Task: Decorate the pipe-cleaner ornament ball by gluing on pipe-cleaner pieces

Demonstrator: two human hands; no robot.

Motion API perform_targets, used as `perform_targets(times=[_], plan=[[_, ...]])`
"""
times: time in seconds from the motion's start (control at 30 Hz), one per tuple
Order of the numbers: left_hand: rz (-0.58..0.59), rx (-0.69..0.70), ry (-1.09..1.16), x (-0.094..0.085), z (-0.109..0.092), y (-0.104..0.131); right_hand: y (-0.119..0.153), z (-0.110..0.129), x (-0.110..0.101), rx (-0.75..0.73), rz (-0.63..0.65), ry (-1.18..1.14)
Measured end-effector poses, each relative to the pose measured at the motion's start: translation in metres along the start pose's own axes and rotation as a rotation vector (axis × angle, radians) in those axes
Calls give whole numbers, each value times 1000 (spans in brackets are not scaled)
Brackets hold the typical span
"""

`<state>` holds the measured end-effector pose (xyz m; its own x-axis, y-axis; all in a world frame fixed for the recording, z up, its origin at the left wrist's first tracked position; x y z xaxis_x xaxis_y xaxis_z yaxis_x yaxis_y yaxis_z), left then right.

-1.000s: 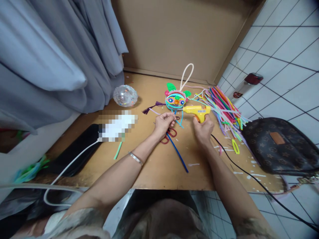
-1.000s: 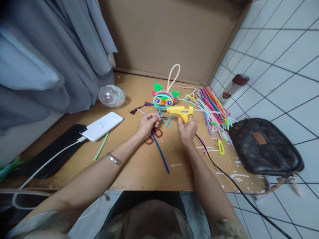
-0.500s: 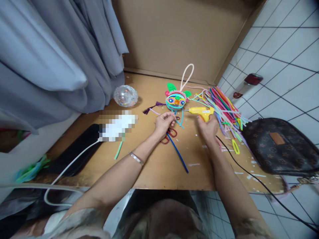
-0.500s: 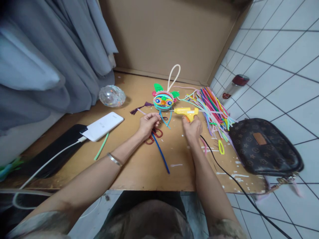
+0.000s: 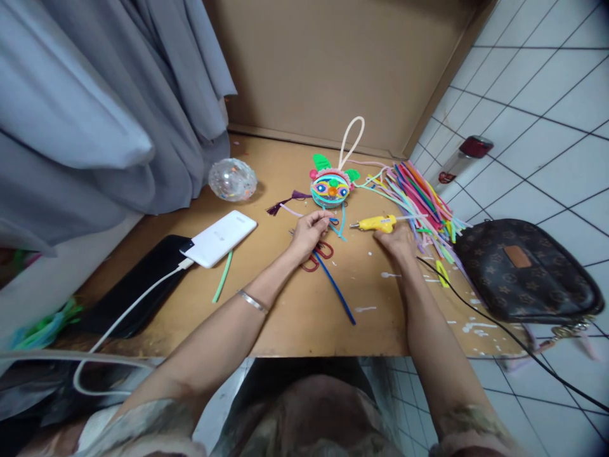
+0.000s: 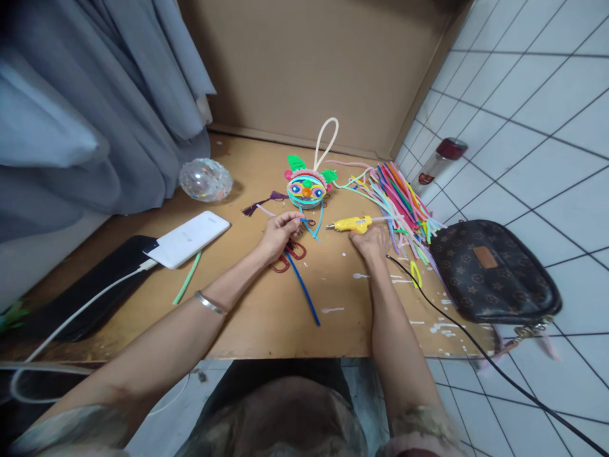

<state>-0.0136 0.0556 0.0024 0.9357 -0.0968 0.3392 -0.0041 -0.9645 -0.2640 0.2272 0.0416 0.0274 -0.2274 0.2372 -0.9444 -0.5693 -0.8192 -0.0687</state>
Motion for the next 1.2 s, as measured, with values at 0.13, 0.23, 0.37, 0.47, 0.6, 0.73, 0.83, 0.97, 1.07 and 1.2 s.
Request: perform_targets(times=[0.13,0.23,0.37,0.47,0.6,0.73,0.83,0.97,1.07,1.2], plan=[[60,14,-70,0,0,1,10,6,-8,56,-67,171],[86,45,-96,0,0,1,18,9,-14,-21,-153,213],[143,104,-162,2,1,3,24,12,-25,-193,-308,-12],[240,191,-283,6,0,8,28,20,-24,-367,-269,-292],[378,343,-487,12,-4,15,38,37,-12,-557,-31,-498],[432,426,-599,15,-8,20,50,49,-6,-642,186,-545],[444,437,-620,17,-11,21,55,52,-5,-608,293,-524],[456,431,-641,19,-14,22,58,53,-6,-559,360,-480],[446,410,-624,19,-15,23,59,53,-6,-552,377,-456],[394,335,-528,19,-13,22,59,53,-5,-548,387,-505]])
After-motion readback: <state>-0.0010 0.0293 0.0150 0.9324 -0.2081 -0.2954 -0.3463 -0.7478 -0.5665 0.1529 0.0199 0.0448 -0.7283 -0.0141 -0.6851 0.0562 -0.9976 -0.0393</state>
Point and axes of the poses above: each hand's wrist, its own y-axis away from the middle knuckle, its own x-axis out of the palm, z = x × y, the point moved 4 cm from there along -y, towards the middle knuckle, and after that the axes turned 10 degrees about x, right-handed, at the moved point
